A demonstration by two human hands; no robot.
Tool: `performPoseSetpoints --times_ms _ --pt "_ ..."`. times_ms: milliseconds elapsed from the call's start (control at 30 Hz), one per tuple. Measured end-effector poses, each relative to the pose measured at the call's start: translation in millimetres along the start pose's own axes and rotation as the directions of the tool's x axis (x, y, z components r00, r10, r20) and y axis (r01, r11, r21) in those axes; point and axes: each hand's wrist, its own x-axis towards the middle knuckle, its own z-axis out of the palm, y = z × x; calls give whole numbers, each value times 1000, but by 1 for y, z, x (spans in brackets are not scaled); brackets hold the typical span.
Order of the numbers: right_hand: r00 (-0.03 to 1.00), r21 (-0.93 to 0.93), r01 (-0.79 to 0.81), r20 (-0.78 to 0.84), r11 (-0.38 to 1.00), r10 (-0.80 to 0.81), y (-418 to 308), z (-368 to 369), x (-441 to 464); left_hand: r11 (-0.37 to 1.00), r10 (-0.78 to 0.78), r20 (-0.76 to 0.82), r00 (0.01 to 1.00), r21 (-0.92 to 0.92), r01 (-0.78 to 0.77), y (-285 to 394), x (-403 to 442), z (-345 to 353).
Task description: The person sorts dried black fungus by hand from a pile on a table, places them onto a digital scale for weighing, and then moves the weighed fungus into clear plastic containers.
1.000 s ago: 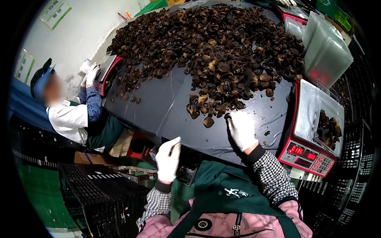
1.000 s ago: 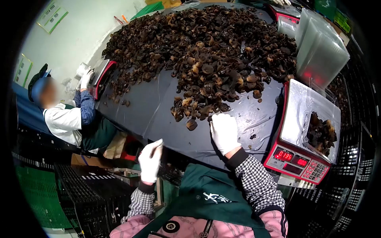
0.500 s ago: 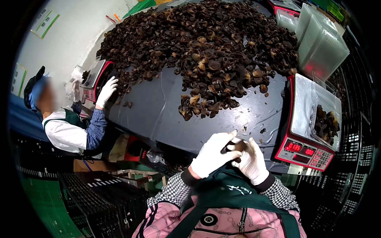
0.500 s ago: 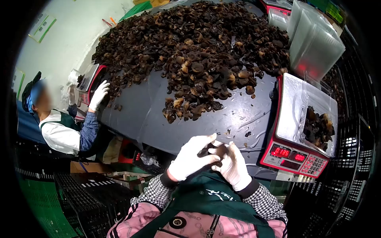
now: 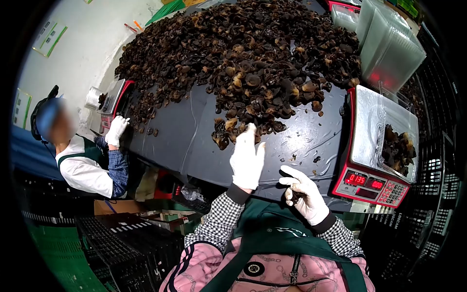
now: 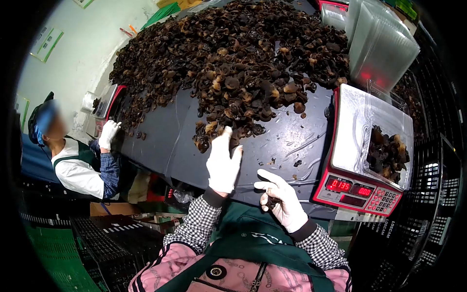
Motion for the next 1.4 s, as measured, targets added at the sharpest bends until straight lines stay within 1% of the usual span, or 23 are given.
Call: performPoseSetpoints --times_ms 33,133,233,267,333,367,400,467,500,533,600,667,733,833,933,967,1067,1133,1200,1233,1267,1333,1400 --pt "1000 6 0 -1 1000 0 0 -2 0 996 -79 67 995 45 77 -9 1 4" --pt "1000 23 25 16 999 -25 3 -12 4 1000 -23 75 997 21 22 -29 0 13" --pt "999 24 36 15 999 -36 0 -11 5 947 -207 171 963 -214 241 -13 6 -3" --pt "998 10 51 29 999 -52 -1 -10 7 872 -223 153 963 -411 267 -12 5 -1" --pt "999 11 36 2 999 -36 -3 -4 6 736 -283 360 889 -513 442 -6 -3 -10" --pt "999 8 34 -8 999 -34 -6 -1 7 743 -192 422 886 -527 412 2 -5 -18" --pt "999 22 33 -28 999 -32 -6 -1 8 791 -43 423 905 -539 289 10 -7 -22" --pt "998 50 24 -55 998 -21 -6 1 11 819 94 647 757 -483 311 31 0 -40" --pt "995 -2 60 -79 998 -60 -10 6 11 850 104 616 781 -462 251 35 7 -41" --pt "989 -56 41 -137 998 -48 -10 0 13 889 178 438 881 -456 47 25 15 -32" --pt "992 -15 35 -118 999 -37 -12 -5 13 929 154 112 982 -354 -106 9 46 -10" --pt "989 7 29 -143 1000 -28 -14 -5 11 974 227 -61 972 7 -227 -7 76 14" --pt "985 -16 16 -170 1000 -18 -16 -3 7 972 235 53 971 -16 -234 -25 85 32" --pt "987 -119 29 -156 992 -47 -20 -2 0 916 397 -6 918 -53 -397 -11 76 32" --pt "992 -177 26 -117 984 -47 -16 -12 -3 918 392 13 920 -68 -391 -8 44 34" --pt "992 -180 34 -113 983 -55 -17 -10 -4 937 342 42 939 -93 -337 -9 35 31" --pt "994 -186 67 -70 980 -81 -22 -4 -5 959 193 -64 979 -200 -202 -5 24 19" --pt "995 -184 82 -34 980 -90 -24 -1 -7 949 242 -117 963 -180 -261 -17 31 17" --pt "995 -147 100 -8 984 -102 -22 0 -9 965 254 -66 965 -49 -258 -5 46 11" --pt "994 -126 112 -4 986 -113 -21 0 -9 960 254 52 966 -133 -245 -13 49 16" --pt "992 -106 126 1 986 -127 -20 -1 -9 952 306 70 949 -17 -306 -14 48 22" --pt "989 -112 118 -74 987 -127 -12 -8 -10 940 335 75 939 48 -339 -13 46 28" --pt "996 -86 86 -18 993 -87 -8 -26 -9 932 362 -38 931 -7 -363 -5 43 28"
